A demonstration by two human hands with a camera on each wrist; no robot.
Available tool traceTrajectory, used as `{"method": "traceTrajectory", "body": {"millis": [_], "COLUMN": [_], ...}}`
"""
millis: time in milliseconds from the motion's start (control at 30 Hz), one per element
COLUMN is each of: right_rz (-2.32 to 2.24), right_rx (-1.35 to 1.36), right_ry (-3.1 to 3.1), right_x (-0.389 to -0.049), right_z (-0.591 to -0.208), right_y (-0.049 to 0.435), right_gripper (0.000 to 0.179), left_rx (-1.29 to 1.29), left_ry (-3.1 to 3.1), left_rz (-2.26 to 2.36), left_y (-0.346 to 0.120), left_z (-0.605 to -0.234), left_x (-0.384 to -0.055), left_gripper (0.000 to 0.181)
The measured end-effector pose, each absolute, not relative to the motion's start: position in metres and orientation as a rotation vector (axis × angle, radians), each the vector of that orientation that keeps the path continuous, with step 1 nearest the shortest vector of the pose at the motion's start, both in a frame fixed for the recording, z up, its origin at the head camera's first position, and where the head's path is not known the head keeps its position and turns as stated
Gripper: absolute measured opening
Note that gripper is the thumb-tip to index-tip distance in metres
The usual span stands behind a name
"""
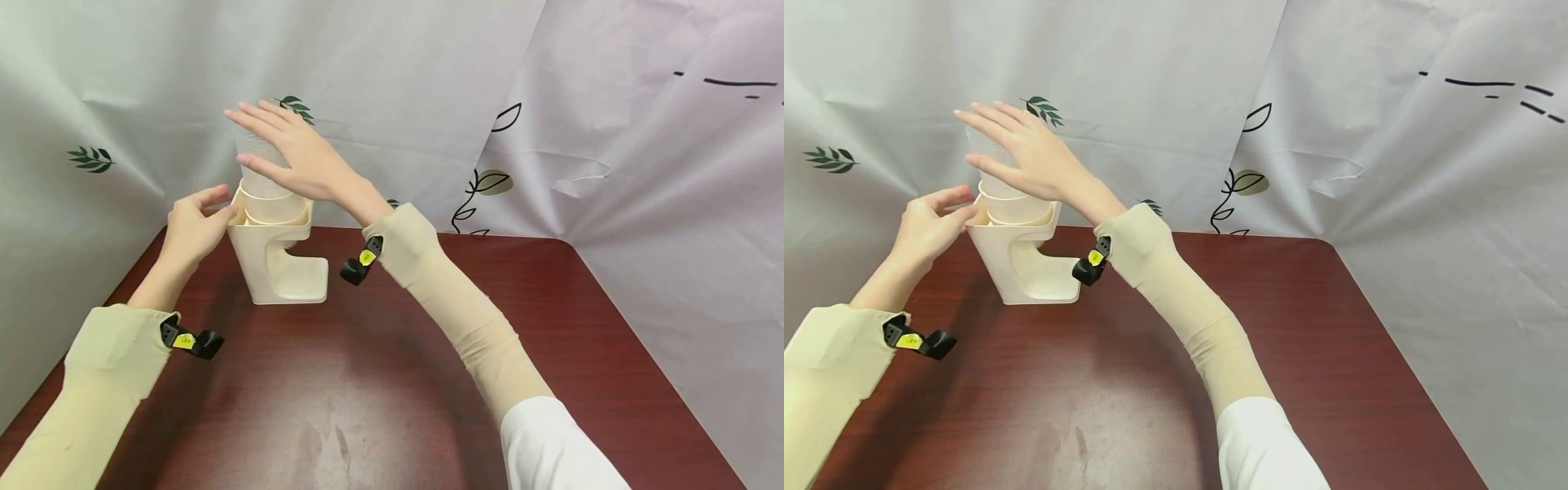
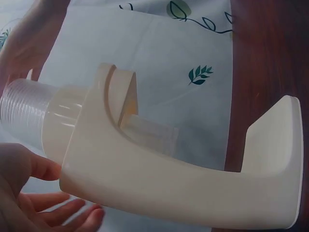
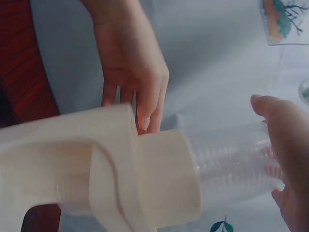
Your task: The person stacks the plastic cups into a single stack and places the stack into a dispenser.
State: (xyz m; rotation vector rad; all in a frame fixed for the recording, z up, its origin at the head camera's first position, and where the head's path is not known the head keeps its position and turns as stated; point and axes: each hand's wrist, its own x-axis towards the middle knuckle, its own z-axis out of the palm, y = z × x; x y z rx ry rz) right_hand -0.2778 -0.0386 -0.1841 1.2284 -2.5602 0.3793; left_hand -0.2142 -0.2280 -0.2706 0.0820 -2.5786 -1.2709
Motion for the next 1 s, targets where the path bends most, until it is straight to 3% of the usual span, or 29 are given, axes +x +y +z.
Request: {"method": "traceTrajectory", "body": {"millis": [300, 533, 667, 1000], "right_rz": [0.263, 0.248, 0.318, 0.448], "right_rx": [1.260, 1.227, 1.109, 0.922], "right_ry": [-2.630, -2.570, -2.521, -2.460], "right_x": [-0.283, -0.277, -0.262, -0.217], "right_z": [-0.200, -0.207, -0.210, -0.276], "right_y": [-0.041, -0.042, -0.017, 0.104], "right_gripper": [0.053, 0.061, 0.064, 0.065], "left_rx": [0.046, 0.063, 0.057, -0.619], "left_ry": [-2.616, -2.591, -2.362, -1.834], "left_rz": [-1.379, -1.314, -1.162, -0.556], "left_y": [-0.230, -0.234, -0.220, -0.128], "left_z": [-0.277, -0.279, -0.285, -0.319], "left_x": [-0.219, -0.214, -0.203, -0.171], "left_gripper": [0.050, 0.049, 0.047, 0.038]}}
